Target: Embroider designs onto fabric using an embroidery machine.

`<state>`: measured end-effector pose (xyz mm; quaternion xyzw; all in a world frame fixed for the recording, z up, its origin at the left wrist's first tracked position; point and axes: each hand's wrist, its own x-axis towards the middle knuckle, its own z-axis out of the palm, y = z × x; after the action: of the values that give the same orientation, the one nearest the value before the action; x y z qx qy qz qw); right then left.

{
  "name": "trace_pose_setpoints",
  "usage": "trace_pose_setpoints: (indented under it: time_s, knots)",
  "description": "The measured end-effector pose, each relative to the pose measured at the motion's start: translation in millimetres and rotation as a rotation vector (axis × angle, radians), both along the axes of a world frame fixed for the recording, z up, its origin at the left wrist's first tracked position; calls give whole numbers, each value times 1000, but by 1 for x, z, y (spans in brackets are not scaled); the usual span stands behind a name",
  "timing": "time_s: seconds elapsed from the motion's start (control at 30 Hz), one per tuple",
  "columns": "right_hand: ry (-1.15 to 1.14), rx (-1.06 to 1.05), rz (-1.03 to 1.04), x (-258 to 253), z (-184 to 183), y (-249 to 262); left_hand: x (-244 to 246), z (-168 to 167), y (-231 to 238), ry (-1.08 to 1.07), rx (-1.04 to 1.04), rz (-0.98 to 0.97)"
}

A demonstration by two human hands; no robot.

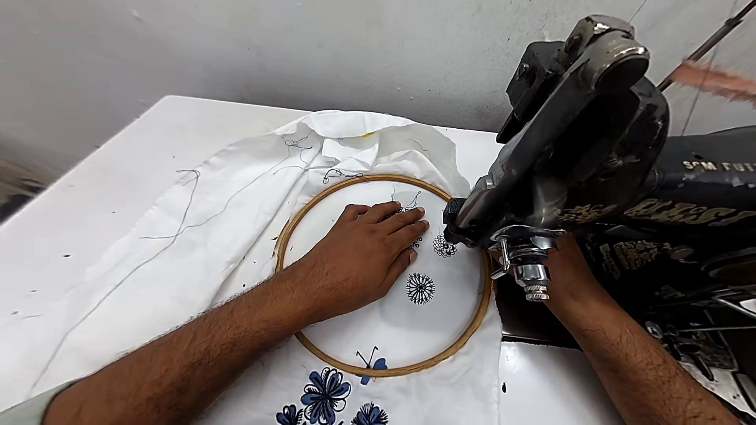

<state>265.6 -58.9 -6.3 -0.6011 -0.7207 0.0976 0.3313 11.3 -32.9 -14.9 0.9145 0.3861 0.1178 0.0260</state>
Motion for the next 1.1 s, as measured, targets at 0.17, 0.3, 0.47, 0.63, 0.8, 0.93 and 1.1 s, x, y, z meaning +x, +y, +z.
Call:
trace_pose_setpoints:
  time_s: [0.17,0.3,0.47,0.63,0.8,0.93,1.1]
  knots:
    - [14,34,4,-1,-3,2,-1,2,2,-6,-11,8]
    - [26,-5,-10,-3,5,1,2,1,0,-8,-14,7]
    - [0,38,15,-1,2,2,1,1,-1,9,-16,-1]
    - [75,23,18,-1,-2,3,0,2,2,1,-11,1]
    - [24,26,7,-1,0,1,1,1,0,-13,-10,11]
    - [-28,40,10,0,3,2,1,4,-1,5,-28,-1]
    - [20,14,10,1,1,2,1,2,0,1,-16,-2]
